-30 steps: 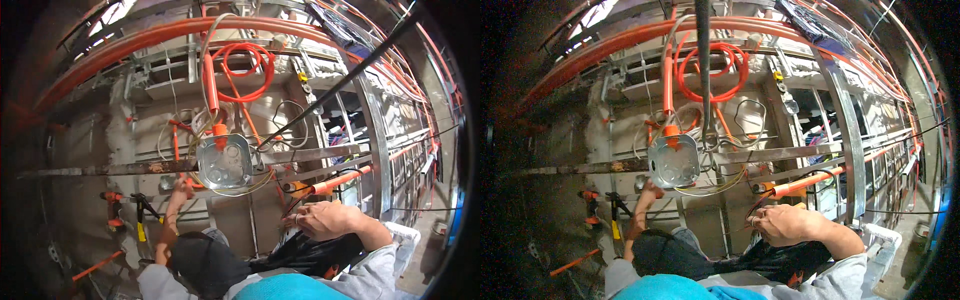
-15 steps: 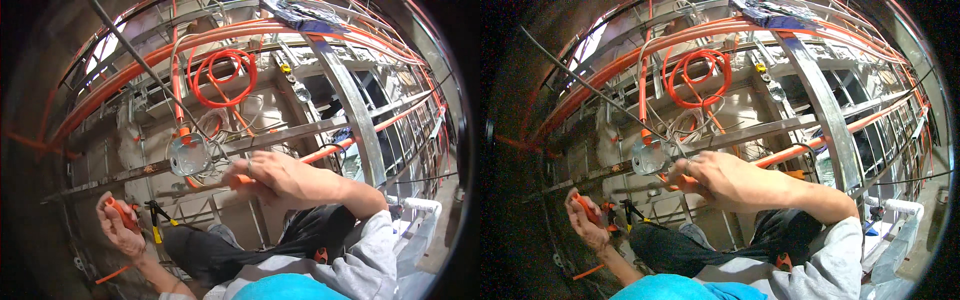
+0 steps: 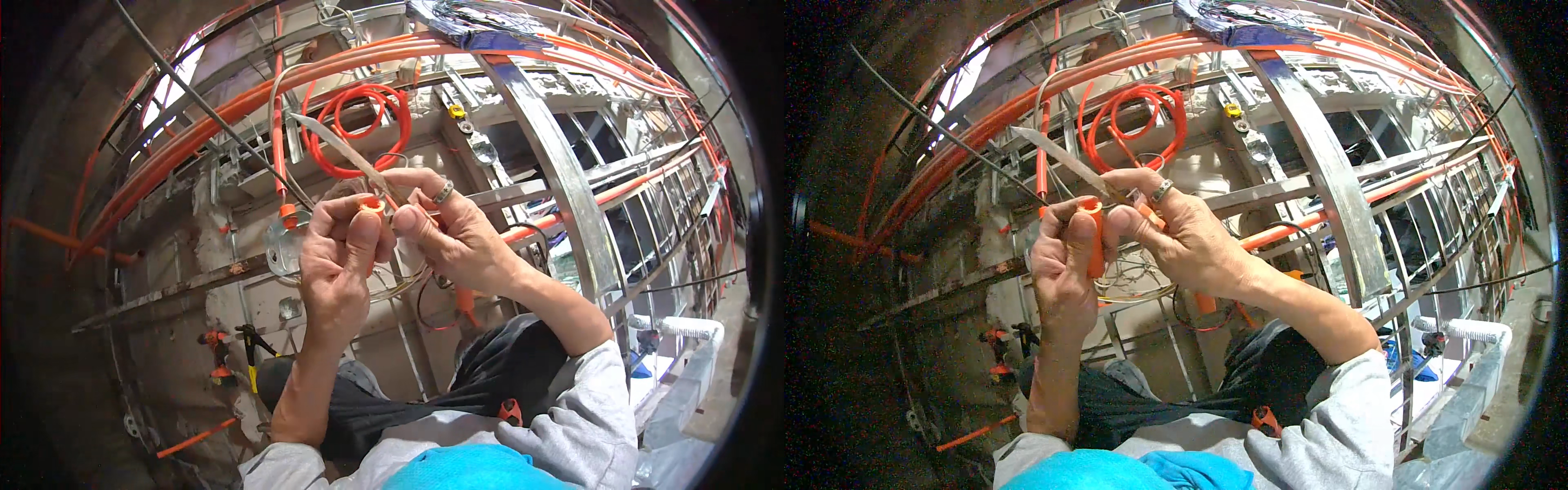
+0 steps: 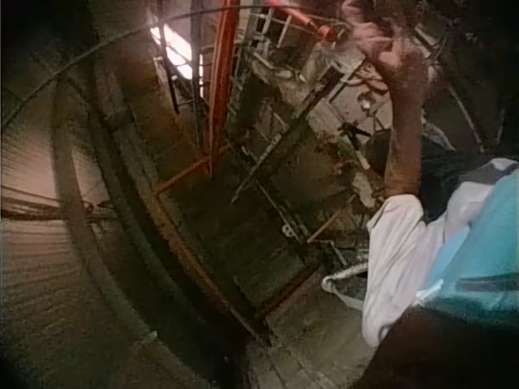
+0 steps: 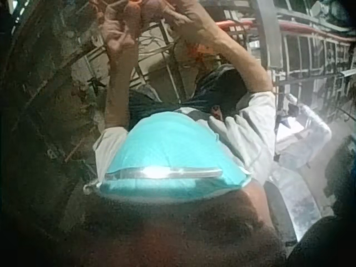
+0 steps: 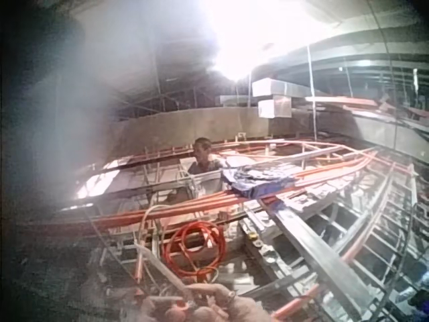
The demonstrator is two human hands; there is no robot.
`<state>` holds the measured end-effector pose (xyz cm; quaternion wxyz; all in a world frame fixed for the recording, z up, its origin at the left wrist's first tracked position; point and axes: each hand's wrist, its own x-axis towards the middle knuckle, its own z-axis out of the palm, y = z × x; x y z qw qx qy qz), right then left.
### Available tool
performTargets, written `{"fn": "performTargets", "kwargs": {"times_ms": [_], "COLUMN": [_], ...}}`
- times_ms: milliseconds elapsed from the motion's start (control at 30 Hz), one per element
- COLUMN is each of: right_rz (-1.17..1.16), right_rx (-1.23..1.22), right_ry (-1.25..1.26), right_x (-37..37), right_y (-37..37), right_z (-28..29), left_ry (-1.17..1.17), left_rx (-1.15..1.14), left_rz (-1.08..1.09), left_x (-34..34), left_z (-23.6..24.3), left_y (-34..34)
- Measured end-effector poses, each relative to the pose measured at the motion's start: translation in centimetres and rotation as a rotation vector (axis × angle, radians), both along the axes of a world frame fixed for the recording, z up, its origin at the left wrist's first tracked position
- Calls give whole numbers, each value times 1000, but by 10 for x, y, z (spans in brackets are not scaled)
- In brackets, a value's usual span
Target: The person unties a wire from an orange conduit, cuts the conduit with a blade, threads electrical wires through the conduit, and inserts the conduit into an electrical junction box.
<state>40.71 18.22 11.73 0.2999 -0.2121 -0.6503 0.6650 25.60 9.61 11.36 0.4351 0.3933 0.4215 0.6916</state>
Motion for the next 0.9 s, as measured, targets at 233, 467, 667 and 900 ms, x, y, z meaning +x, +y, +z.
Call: {"fn": "performTargets", "kwargs": {"times_ms": [233, 467, 667, 900], "right_rz": [-68, -106, -94, -111], "right_rx": [-62, 238, -19, -80], "right_ry": [21, -139, -162, -55], "right_x": [-1, -2, -10, -16], "right_y": [2, 12, 1, -2], "right_z": [-8, -22, -15, -23], "left_ry": [38, -59, -11, 7], "left_rx": [-7, -15, -83, -87], "left_rz": [31, -25, -1, 75], "left_x": [-4, -5, -8, -6], "left_z": [-26, -35, -31, -40], "left_y": [9, 14, 11, 19]}}
